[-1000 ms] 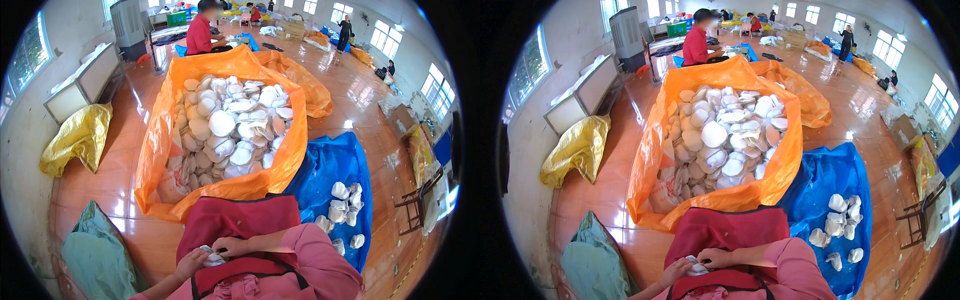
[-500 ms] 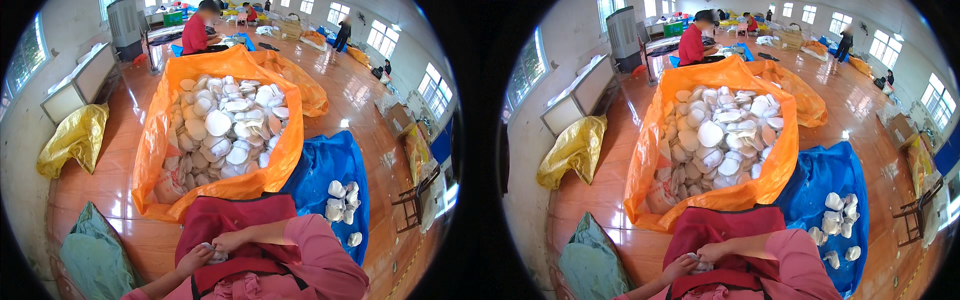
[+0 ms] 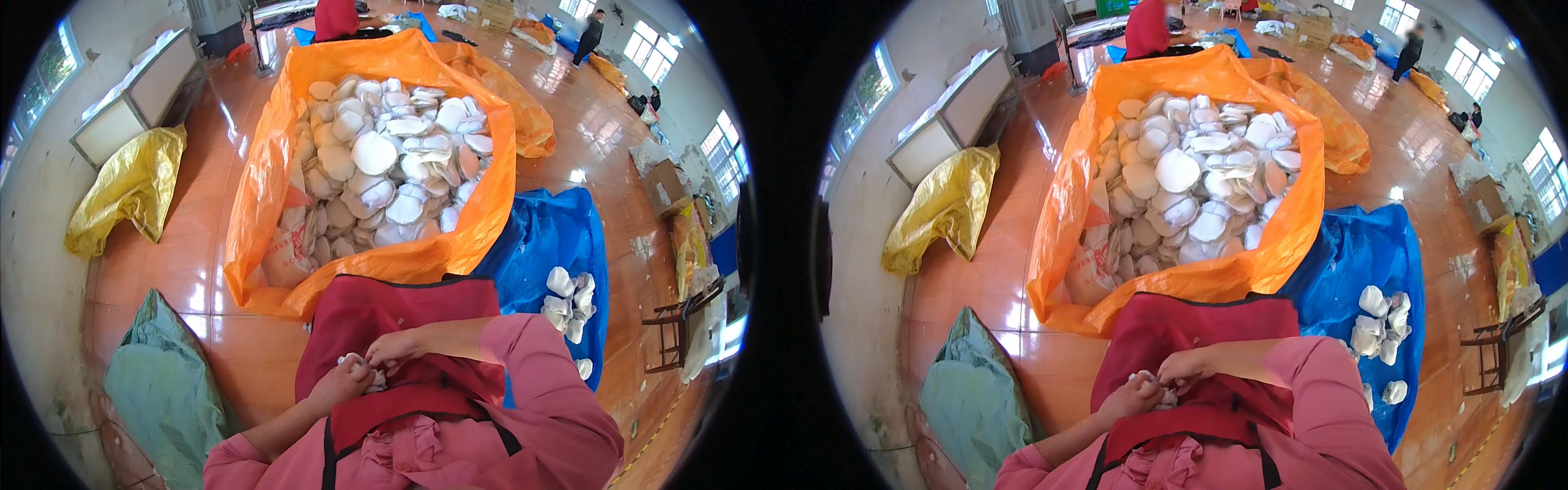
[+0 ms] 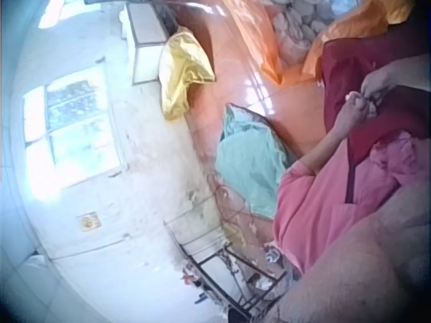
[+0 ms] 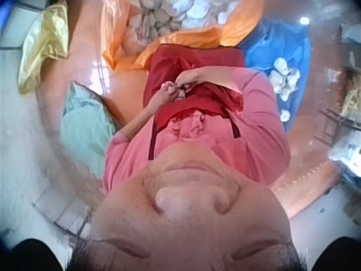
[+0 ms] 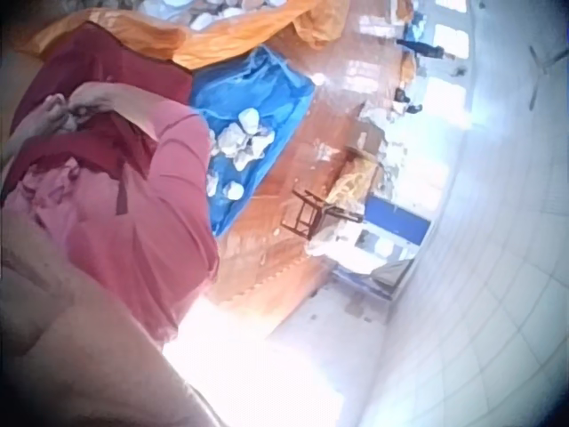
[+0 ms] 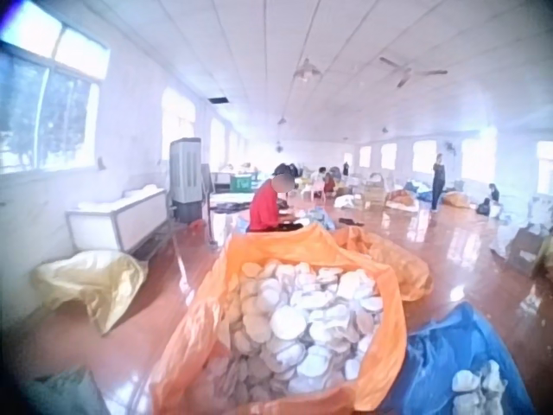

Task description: The person sits on the floor and repeatedly stuffs white fabric pieces into small fabric casings, then ties or folds them closed. Finished items are placed on a blue tarp to the right. The person handles the items one at a time, using both hands to pack and close each unit.

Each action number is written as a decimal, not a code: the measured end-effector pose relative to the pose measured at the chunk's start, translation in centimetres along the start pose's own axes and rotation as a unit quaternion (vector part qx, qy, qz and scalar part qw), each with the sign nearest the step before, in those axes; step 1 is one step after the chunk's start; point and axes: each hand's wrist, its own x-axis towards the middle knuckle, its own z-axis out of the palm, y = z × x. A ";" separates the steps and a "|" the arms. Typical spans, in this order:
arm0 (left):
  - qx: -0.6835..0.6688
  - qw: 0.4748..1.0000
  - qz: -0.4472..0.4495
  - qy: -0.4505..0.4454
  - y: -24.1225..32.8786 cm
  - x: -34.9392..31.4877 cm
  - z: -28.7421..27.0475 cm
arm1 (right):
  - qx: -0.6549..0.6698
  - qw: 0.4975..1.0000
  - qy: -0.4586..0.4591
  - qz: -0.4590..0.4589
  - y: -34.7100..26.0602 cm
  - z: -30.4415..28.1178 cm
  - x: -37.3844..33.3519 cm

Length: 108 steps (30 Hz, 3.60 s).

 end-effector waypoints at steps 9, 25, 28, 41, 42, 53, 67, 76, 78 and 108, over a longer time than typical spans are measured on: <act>0.036 0.998 0.047 -0.003 -0.9 -0.2 1.5 | -0.115 0.993 -0.014 0.007 -1.4 0.0 1.3; -0.013 0.997 0.081 0.013 -1.4 -0.6 1.6 | -0.151 0.985 0.027 -0.074 0.1 -0.4 2.9; -0.014 0.997 0.073 0.010 -1.1 -0.5 0.9 | -0.206 0.974 0.069 -0.069 0.1 0.3 3.2; -0.174 0.967 -0.114 0.146 -2.5 1.7 -6.0 | -0.155 0.922 0.182 -0.304 -1.7 2.3 -2.6; -0.303 0.928 -0.216 0.038 -2.7 1.8 -6.3 | -0.185 0.911 0.188 -0.316 -1.7 2.3 -3.3; -0.661 0.725 -0.124 -0.148 -5.1 3.0 -5.2 | -0.079 0.866 0.226 -0.440 1.3 4.3 -5.7; -0.779 0.566 -0.242 -0.117 -2.0 1.5 -3.2 | 0.012 0.846 0.260 -0.466 1.9 5.1 -4.3; -0.561 0.771 -0.298 -0.046 0.8 0.6 -4.4 | -0.043 0.896 0.275 -0.345 2.3 5.0 -4.9; -0.575 0.759 -0.305 -0.028 0.4 0.4 -3.5 | -0.023 0.903 0.260 -0.340 1.7 4.8 -5.0; -0.771 0.504 -0.341 -0.187 -3.0 2.8 -3.5 | -0.161 0.927 0.227 -0.252 1.8 4.6 -4.9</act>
